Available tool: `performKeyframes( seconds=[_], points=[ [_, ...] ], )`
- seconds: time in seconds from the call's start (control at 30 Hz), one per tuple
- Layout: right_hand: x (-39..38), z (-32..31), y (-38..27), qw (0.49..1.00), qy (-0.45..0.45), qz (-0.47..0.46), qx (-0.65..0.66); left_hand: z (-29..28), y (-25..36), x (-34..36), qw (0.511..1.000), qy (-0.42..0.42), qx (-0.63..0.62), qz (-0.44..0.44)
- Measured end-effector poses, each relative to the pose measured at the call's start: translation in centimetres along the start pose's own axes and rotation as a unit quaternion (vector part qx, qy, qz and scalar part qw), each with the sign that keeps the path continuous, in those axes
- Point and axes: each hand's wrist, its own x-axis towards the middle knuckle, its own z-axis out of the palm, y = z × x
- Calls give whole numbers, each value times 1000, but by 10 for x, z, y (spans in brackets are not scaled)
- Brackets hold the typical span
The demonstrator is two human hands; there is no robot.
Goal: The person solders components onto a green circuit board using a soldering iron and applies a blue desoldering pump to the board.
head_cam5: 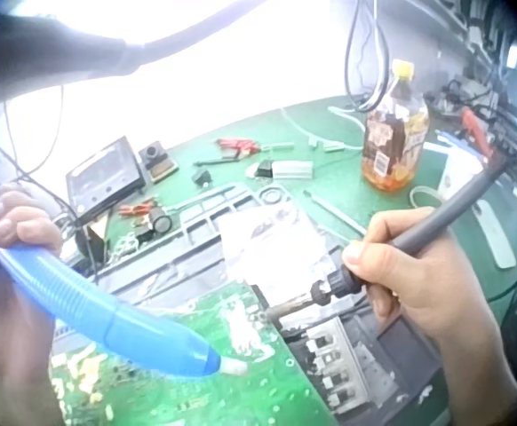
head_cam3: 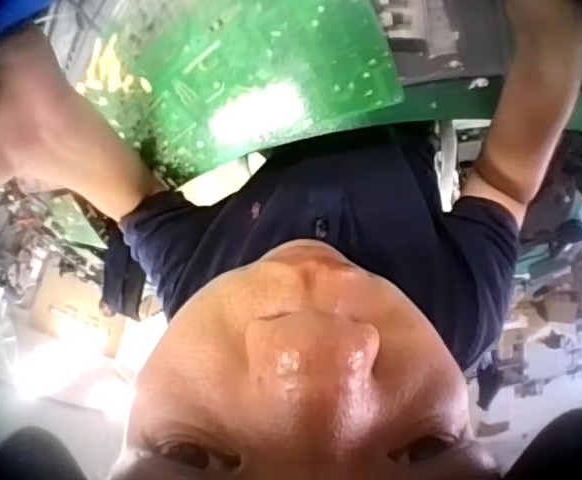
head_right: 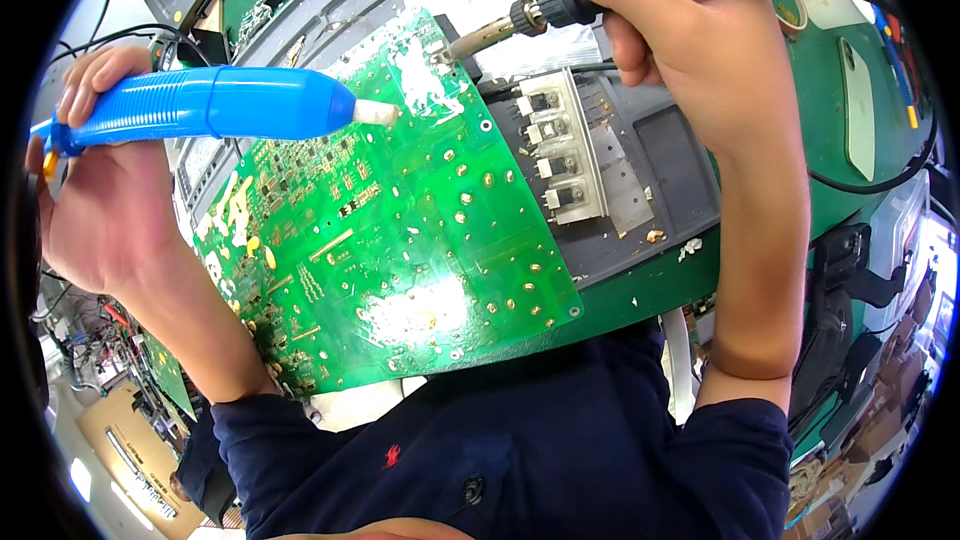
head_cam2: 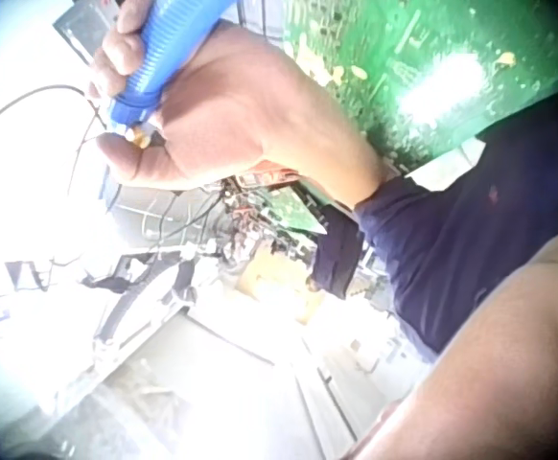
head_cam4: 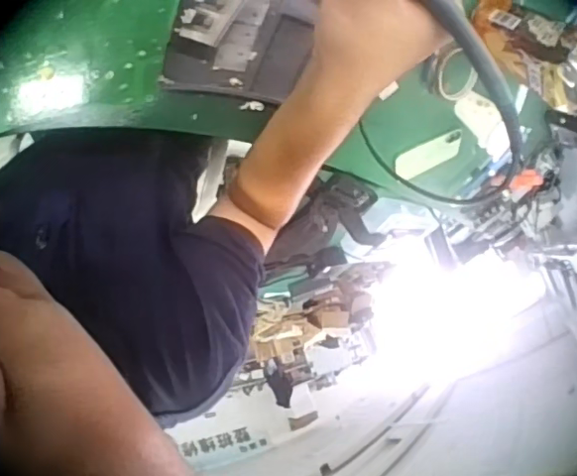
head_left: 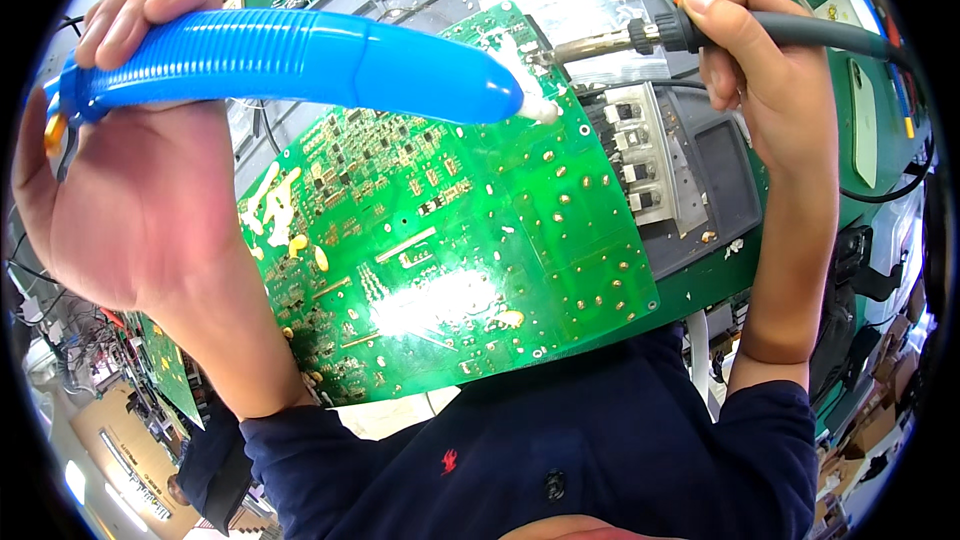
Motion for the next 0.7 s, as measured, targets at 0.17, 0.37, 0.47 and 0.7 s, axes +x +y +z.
performKeyframes(
  seconds=[0.17,0.37,0.47,0.7],
  points=[
    [0,2,-1,1000,-2,-5,14,-5,-4,3,1000,10,-24,-7],
    [0,1,1,1000,-9,-7,16,-12,-2,4,999,-5,-44,-27],
    [0,1,0,1000,-9,-8,14,-13,-3,4,998,-3,-53,-38],
    [-3,0,1,1000,8,-12,18,-10,-12,5,999,-12,-40,-8]
  ],
)
